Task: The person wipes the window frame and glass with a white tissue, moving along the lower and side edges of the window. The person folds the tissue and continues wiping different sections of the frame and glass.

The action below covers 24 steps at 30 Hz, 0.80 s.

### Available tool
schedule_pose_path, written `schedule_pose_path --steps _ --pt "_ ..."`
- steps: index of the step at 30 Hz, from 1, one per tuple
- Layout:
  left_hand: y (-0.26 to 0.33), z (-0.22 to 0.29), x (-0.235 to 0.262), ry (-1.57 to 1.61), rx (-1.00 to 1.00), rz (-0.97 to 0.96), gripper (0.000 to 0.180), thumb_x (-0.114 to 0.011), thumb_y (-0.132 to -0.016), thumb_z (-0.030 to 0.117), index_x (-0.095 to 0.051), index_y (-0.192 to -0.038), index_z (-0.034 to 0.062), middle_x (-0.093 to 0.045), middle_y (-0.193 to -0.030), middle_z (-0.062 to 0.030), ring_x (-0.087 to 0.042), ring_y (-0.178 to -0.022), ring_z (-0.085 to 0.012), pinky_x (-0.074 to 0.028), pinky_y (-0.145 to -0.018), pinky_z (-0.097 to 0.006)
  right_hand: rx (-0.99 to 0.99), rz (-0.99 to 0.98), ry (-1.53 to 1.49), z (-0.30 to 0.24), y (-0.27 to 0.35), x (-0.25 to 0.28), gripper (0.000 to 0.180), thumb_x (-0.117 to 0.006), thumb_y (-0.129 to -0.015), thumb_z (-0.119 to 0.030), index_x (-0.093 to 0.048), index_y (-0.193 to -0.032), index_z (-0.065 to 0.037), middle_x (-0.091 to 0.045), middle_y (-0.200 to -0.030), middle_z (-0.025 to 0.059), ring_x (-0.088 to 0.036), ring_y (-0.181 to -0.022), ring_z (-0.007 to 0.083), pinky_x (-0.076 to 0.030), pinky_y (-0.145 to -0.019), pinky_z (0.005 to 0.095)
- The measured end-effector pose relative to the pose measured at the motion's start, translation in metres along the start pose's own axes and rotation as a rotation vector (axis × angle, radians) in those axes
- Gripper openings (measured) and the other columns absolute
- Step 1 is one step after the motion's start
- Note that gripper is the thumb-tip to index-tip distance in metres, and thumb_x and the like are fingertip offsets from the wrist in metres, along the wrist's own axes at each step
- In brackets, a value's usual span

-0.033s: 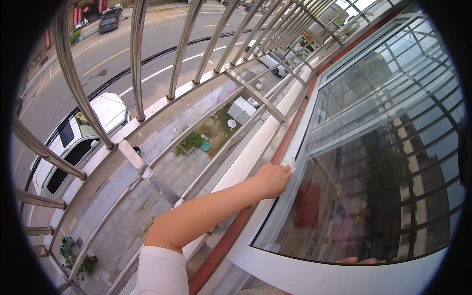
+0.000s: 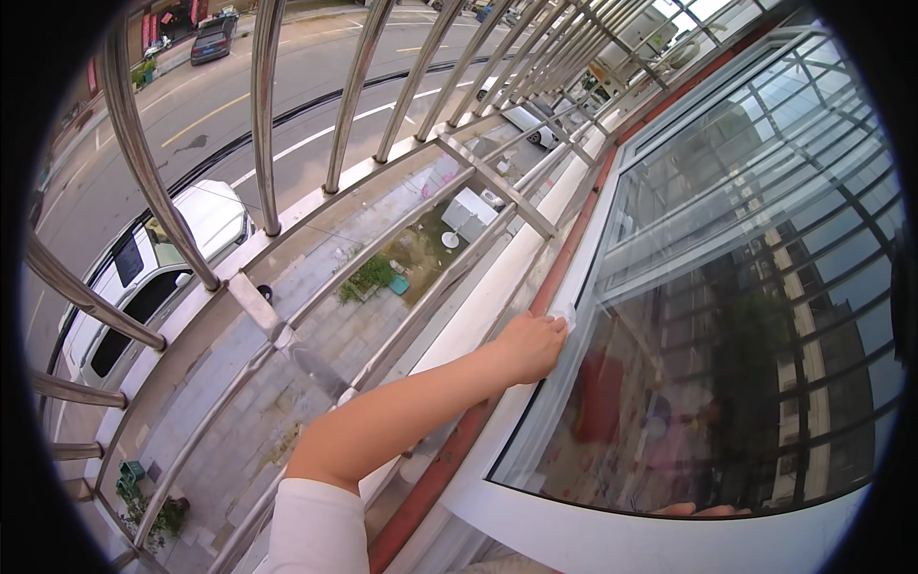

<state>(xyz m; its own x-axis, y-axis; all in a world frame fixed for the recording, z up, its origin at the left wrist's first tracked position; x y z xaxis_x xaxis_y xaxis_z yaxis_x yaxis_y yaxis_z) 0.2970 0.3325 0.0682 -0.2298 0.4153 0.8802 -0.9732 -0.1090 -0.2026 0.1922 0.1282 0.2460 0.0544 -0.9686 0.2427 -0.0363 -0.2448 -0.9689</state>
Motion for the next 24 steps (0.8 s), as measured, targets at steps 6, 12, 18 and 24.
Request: schedule_pose_path --steps 6,12,18,24 --pt "-0.096 -0.031 -0.02 -0.043 0.06 0.173 0.044 -0.052 -0.088 0.012 -0.056 -0.131 0.0037 -0.057 -0.134 -0.005 -0.053 -0.128 -0.0196 -0.044 -0.094 -0.038 -0.019 -0.019 0.008 0.004 0.005 -0.002 0.044 -0.035 -0.104 -0.007 -0.031 -0.146 0.006 -0.029 -0.147 0.0406 -0.04 -0.131 0.0598 -0.034 -0.104 0.0779" --pt "-0.152 -0.076 -0.027 0.06 0.174 0.434 0.045 -0.05 -0.092 0.017 -0.055 -0.136 0.0084 -0.057 -0.139 -0.0029 -0.048 -0.136 -0.0191 -0.041 -0.104 -0.042 0.01 -0.027 -0.023 0.0 0.005 -0.007 0.042 -0.036 -0.104 -0.005 -0.031 -0.145 0.006 -0.03 -0.147 0.0408 -0.041 -0.131 0.0602 -0.034 -0.104 0.0783" --pt "-0.064 -0.038 -0.016 0.126 0.105 0.113 0.05 -0.045 -0.094 0.012 -0.046 -0.143 0.0055 -0.05 -0.148 -0.006 -0.046 -0.137 -0.0194 -0.042 -0.103 -0.04 0.03 -0.005 -0.015 0.004 0.012 0.001 0.041 -0.037 -0.104 -0.004 -0.032 -0.145 0.006 -0.03 -0.146 0.0409 -0.041 -0.13 0.0606 -0.035 -0.103 0.0787" --pt "0.063 0.017 0.001 0.328 0.107 0.167 0.049 -0.05 -0.089 0.006 -0.05 -0.138 0.0016 -0.057 -0.137 -0.0093 -0.063 -0.11 -0.0298 -0.051 -0.088 -0.043 0.137 -0.026 -0.015 -0.023 0.02 0.019 0.041 -0.037 -0.104 -0.002 -0.033 -0.144 0.006 -0.03 -0.146 0.041 -0.041 -0.13 0.0609 -0.035 -0.103 0.0792"
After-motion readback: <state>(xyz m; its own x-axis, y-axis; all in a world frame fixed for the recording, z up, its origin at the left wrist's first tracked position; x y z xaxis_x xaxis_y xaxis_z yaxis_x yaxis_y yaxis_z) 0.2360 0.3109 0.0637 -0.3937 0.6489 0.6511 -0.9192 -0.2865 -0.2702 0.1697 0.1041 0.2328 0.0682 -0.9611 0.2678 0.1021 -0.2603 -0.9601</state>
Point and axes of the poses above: each hand's wrist, its own y-axis away from the middle knuckle, its own x-axis out of the back of the hand, z = x × y, the point moved 6 cm from there along -y, towards the middle knuckle
